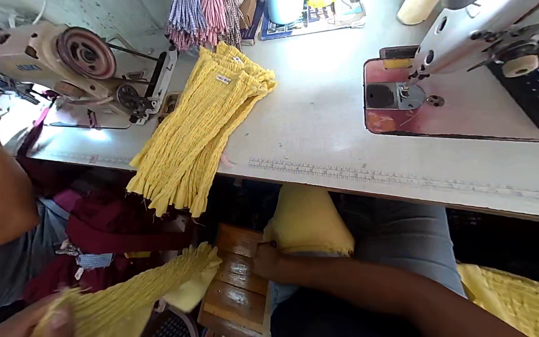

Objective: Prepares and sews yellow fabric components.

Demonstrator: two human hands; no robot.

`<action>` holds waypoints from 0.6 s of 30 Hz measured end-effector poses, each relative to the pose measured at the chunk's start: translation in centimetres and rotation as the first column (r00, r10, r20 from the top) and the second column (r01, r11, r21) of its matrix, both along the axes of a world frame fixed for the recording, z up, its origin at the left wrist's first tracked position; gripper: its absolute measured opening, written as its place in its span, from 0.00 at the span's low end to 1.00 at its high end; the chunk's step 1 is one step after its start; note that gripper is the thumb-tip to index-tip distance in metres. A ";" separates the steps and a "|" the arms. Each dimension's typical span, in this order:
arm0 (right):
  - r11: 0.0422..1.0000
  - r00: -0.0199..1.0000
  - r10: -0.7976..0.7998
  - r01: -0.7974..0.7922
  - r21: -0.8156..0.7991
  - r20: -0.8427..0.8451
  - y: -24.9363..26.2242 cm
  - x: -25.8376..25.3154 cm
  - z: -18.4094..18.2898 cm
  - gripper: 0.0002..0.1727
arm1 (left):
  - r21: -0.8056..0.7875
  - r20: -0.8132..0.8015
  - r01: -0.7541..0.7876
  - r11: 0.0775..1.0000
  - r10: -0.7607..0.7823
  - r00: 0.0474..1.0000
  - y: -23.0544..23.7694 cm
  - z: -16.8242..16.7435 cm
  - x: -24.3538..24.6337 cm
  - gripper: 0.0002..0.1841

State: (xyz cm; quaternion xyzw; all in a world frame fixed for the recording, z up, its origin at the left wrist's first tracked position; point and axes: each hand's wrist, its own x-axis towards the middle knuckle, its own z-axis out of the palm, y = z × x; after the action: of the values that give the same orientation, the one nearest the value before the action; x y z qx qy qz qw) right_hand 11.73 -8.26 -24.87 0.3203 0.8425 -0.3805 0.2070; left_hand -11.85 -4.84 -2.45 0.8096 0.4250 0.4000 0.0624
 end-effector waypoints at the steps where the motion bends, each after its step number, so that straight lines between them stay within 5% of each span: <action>1: 1.000 1.000 -0.007 0.007 -0.007 0.000 0.1 0.0 0.2 0.16 | -0.013 -0.001 -0.003 1.000 0.003 1.000 0.2 -0.5 0.7 0.08; 10: 0.875 0.863 -0.480 0.457 -0.161 -0.157 2.9 2.8 1.2 0.13 | -0.087 0.223 -0.098 0.991 0.115 0.968 2.1 -4.4 1.2 0.08; 18: 0.921 0.928 -0.346 0.363 -0.138 0.137 1.6 0.6 0.7 0.17 | -0.079 0.242 -0.112 0.991 0.128 0.962 1.9 -4.8 0.4 0.08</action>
State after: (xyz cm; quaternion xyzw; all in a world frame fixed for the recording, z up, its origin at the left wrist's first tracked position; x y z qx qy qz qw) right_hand 12.33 -6.68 -24.16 0.4702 0.7242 -0.4604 0.2059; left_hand -11.46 -2.92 -7.22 0.7240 0.4751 0.4864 0.1163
